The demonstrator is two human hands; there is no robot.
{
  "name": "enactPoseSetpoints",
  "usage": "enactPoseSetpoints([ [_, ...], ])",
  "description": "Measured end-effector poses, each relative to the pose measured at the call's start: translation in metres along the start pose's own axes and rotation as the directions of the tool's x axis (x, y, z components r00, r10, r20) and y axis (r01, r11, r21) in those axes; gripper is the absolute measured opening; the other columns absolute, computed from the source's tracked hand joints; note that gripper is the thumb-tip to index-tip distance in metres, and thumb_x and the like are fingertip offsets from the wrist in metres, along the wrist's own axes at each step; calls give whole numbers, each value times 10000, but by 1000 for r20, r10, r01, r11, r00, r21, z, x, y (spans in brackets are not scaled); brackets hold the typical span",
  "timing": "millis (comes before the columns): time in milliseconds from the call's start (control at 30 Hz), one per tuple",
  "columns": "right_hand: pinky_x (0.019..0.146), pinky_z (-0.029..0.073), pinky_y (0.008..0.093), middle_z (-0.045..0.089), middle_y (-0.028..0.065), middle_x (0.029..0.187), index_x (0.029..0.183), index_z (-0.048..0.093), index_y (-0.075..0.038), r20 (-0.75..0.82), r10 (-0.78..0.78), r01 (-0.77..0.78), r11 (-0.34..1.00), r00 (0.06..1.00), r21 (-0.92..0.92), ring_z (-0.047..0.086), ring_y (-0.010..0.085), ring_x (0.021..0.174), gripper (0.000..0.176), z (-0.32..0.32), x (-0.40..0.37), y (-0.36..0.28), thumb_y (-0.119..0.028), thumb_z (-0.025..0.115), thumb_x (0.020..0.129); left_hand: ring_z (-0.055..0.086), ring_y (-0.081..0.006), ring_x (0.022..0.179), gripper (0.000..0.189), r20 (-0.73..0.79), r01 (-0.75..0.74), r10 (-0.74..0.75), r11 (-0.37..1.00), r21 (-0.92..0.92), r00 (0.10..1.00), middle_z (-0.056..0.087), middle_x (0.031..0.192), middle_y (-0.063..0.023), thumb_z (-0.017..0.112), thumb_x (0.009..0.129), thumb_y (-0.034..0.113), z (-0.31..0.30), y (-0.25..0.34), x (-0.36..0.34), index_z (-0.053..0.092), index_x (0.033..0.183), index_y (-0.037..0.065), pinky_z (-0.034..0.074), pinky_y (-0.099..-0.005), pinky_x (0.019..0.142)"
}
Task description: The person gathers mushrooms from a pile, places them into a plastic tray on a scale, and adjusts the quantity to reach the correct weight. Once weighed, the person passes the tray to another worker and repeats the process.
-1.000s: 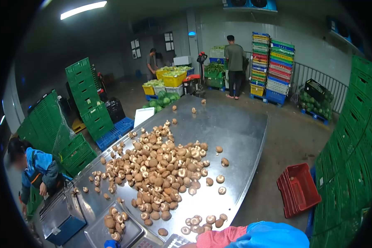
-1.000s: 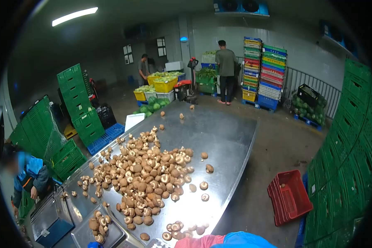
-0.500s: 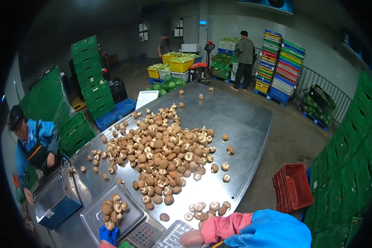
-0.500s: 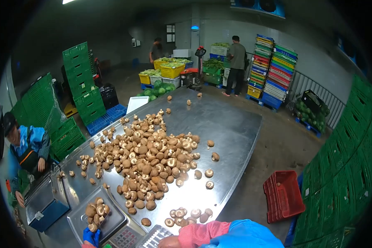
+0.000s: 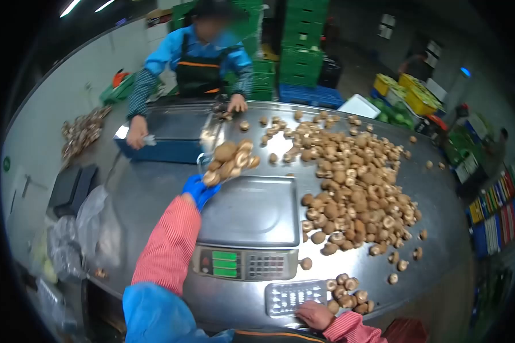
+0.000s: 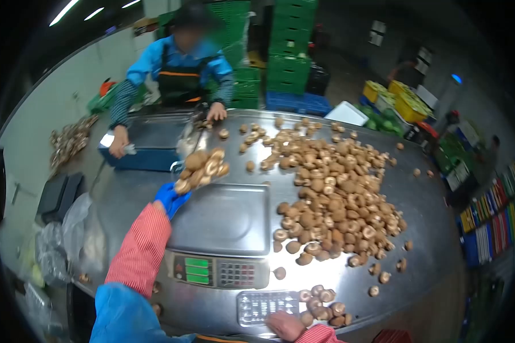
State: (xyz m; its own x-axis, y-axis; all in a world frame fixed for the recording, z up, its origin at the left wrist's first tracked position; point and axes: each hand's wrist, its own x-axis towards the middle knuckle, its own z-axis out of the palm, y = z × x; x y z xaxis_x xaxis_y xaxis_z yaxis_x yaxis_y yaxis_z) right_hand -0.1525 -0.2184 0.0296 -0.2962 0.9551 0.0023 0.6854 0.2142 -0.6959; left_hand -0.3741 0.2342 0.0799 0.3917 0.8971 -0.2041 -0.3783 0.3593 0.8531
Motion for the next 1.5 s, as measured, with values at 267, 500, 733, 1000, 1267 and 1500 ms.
enactPoseSetpoints([
  [267,757,465,367,568,87,857,899,603,-53,-12,66,-66,998,998,-2,558,273,828,106,3,-4,3,-142,578,847,621,-196,937,404,37,-252,398,504,826,917,649,1045,-116,729,778,194,-108,21,153,611,1109,-6,493,-319,835],
  [500,750,449,375,488,128,879,940,521,-12,-106,35,-46,994,994,-102,521,287,842,154,14,-7,-5,-105,554,821,616,-256,885,364,-319,-19,-77,958,-287,945,606,932,-124,605,870,279,-177,25,229,572,1034,-44,538,-321,801],
  [733,631,433,334,441,91,767,816,493,-16,-678,11,-221,949,735,-224,486,257,734,126,-74,18,-55,-84,577,750,551,-180,564,507,364,368,-420,907,205,832,542,620,-49,473,874,585,49,-26,-7,567,763,99,472,-357,514],
  [1000,683,431,336,512,84,861,993,555,-38,-449,2,-201,897,893,-395,520,248,803,348,-91,12,-32,-248,669,740,639,-304,869,341,402,432,-764,627,648,505,602,1052,-202,485,927,229,178,-133,-161,476,1207,35,564,-413,709],
  [1267,607,480,352,618,113,805,1049,565,-60,-364,512,-260,790,778,555,598,217,650,231,-107,-93,72,-198,545,866,588,-257,1036,507,574,-151,-656,584,797,491,555,1177,-138,629,853,241,244,-211,-159,446,1270,19,461,-371,913],
  [1500,648,466,458,635,204,763,1076,507,-19,-601,797,-892,308,52,331,616,371,721,259,-180,-202,118,-172,474,869,482,-335,1196,1265,235,-285,-398,-72,956,887,457,1319,-226,877,497,422,262,-214,-49,123,1444,55,404,-381,999],
])
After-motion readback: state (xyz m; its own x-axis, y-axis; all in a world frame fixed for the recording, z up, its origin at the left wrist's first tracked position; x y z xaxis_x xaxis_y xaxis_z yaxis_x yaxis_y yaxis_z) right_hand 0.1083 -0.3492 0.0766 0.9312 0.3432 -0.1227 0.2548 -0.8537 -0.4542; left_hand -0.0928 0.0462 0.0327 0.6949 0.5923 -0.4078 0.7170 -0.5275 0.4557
